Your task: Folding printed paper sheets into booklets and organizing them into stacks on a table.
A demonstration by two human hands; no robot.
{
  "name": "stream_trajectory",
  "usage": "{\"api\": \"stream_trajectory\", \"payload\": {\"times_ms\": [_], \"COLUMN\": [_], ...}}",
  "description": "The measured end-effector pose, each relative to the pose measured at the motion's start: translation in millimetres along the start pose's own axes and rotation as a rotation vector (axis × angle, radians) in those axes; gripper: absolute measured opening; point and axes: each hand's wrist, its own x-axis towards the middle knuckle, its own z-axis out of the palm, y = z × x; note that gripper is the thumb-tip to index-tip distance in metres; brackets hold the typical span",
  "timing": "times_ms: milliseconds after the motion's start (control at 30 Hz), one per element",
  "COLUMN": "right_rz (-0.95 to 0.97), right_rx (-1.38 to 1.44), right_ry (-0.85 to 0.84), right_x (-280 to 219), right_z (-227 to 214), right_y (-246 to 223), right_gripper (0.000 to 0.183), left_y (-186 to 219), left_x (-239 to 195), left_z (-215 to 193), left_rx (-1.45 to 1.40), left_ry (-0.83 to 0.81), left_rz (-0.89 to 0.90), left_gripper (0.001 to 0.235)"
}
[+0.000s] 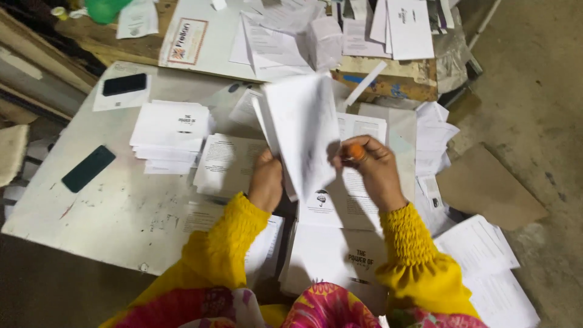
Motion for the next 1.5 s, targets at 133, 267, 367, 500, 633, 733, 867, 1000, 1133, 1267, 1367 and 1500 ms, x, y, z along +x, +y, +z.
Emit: {"api": "stream_trajectory", "payload": {"times_ms": [133, 267, 367, 500, 633, 733, 867, 1000, 1133, 1267, 1367, 1500], "right_rz": [-0.110, -0.120, -0.039, -0.050, -0.194, -0.251, -0.183, -0.194, -0.272, -0.247, -0.168, -0.122], "right_rx": [-0.269, -0.797, -0.981, -1.166, -1.217, -1.191, -1.295, -1.362, -1.457, -0.902, -0.520, -0.132], "right_ry": [0.071, -0.004, -0.115, -0.079, -0.055, 0.000, -0.005, -0.087, -0.135, 0.199, 0.414, 0.358], "right_x": [49.2, 76.7, 81.2, 93.2, 103.5, 108.0, 121.3, 132.1, 131.4, 116.8, 105.9, 78.4], "right_z": [-92.9, -156.9, -168.2, -196.9, -227.6, -220.8, -213.9, -198.0, -174.1, -174.3, -189.5, -148.4], "right_y": [38.5, 71.3, 85.9, 131.9, 160.0, 158.1, 145.4, 120.0, 88.4, 74.2, 84.0, 52.1], "right_gripper": [0.010, 0.028, 0.032, 0.031, 0.022, 0.013, 0.013, 0.007, 0.006, 0.022, 0.027, 0.020], "left_y": [-10.6, -27.6, -83.9, -109.7, -182.5, -179.9, -79.0, -75.3, -108.1, -89.9, -61.2, -29.3], "left_x": [44.0, 90.3, 113.6, 109.6, 140.2, 141.3, 103.2, 95.4, 107.1, 113.3, 114.9, 113.0], "left_z": [18.6, 72.4, 98.6, 109.7, 110.3, 111.9, 115.8, 110.3, 105.0, 95.4, 89.8, 62.1], "left_rx": [0.105, 0.611, 0.946, 1.359, 1.334, 1.406, 1.426, 1.513, 1.493, 1.358, 1.107, 0.610], "left_ry": [0.126, -0.097, -0.361, -0.720, -0.875, -0.904, -0.960, -1.114, -1.047, -0.877, -0.597, -0.446], "left_rz": [0.047, 0.734, 0.764, 0.442, 0.177, 0.082, 0.003, 0.170, 0.316, 0.273, 0.456, 0.596], "left_gripper": [0.016, 0.011, 0.029, 0.028, 0.034, 0.036, 0.040, 0.058, 0.049, 0.040, 0.025, 0.020]}}
